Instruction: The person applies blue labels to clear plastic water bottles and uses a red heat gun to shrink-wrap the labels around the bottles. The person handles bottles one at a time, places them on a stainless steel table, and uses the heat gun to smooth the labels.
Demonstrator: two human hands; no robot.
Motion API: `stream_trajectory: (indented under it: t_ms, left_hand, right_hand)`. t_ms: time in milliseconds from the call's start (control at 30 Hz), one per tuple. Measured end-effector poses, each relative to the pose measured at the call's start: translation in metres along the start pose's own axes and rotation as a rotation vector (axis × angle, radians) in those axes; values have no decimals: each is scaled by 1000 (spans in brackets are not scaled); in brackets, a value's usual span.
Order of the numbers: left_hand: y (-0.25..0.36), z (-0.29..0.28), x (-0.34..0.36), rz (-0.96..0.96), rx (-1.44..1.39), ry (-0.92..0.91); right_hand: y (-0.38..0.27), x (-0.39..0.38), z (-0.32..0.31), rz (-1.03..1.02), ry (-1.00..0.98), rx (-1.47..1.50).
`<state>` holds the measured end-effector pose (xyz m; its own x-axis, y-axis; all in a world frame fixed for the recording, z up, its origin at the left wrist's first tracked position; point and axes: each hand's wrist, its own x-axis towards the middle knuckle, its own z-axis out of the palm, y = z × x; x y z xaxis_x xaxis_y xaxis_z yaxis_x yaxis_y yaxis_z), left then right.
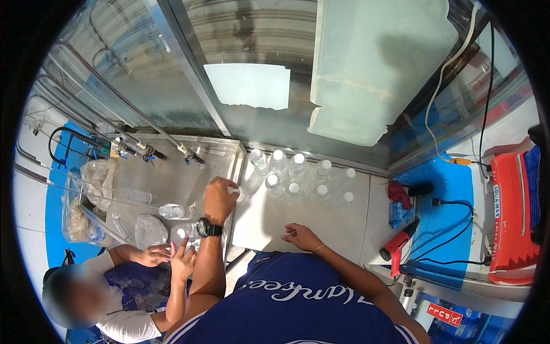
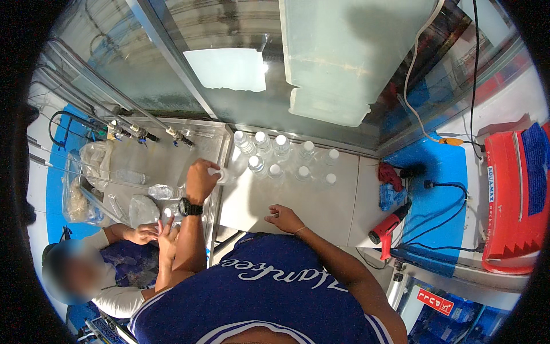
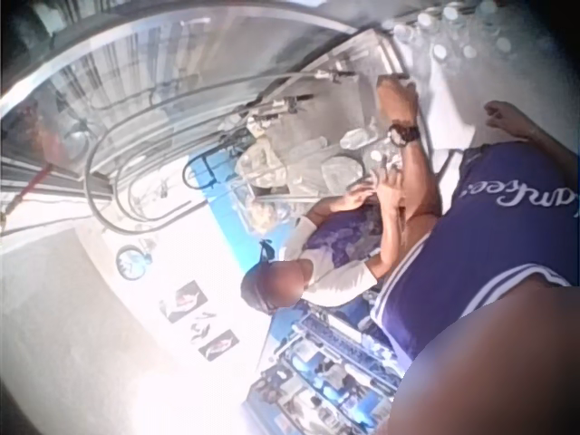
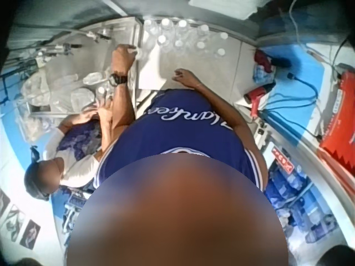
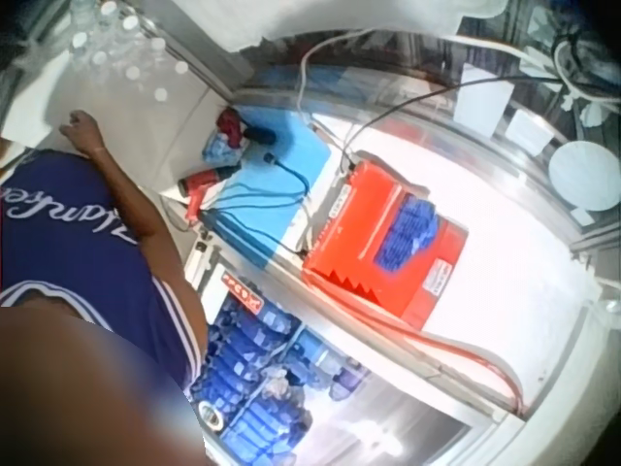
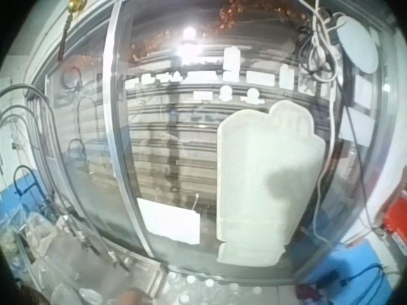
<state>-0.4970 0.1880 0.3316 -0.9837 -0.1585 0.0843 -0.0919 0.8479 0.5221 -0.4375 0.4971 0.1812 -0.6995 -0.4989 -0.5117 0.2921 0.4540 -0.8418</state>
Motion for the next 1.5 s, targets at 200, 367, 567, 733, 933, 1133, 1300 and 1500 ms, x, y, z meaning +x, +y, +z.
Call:
stream_trajectory:
  t_ms: [200,367,567,733,933,1133,1300,1500]
  left_hand:
    - [23,57,42,70,-49,-65]
    - [24,74,45,67,-63,-18]
    - [18,69,42,86,-14,-61]
    - [22,52,33,49,-24,-32]
    - [7,-21,-49,-82,-18,181]
    - [-38,-80,-184,-281,286,229]
    - [-60,-57,-216,-362,197,180]
    - [-52,-52,-205,-314,115,170]
  right_hand:
    - [1,-5,0,9,14,7]
    - [2,-10,-2,18,28,4]
    - [-6,-5,4,-7,-16,-53]
    - [-28,4,10,-36,-106,-197]
    - [-74,37,44,-409,-125,-402]
    - [-173,87,130,-1014,-128,-670]
    - [-237,107,184,-931,-371,-949]
    - [-197,98,156,-882,-240,-647]
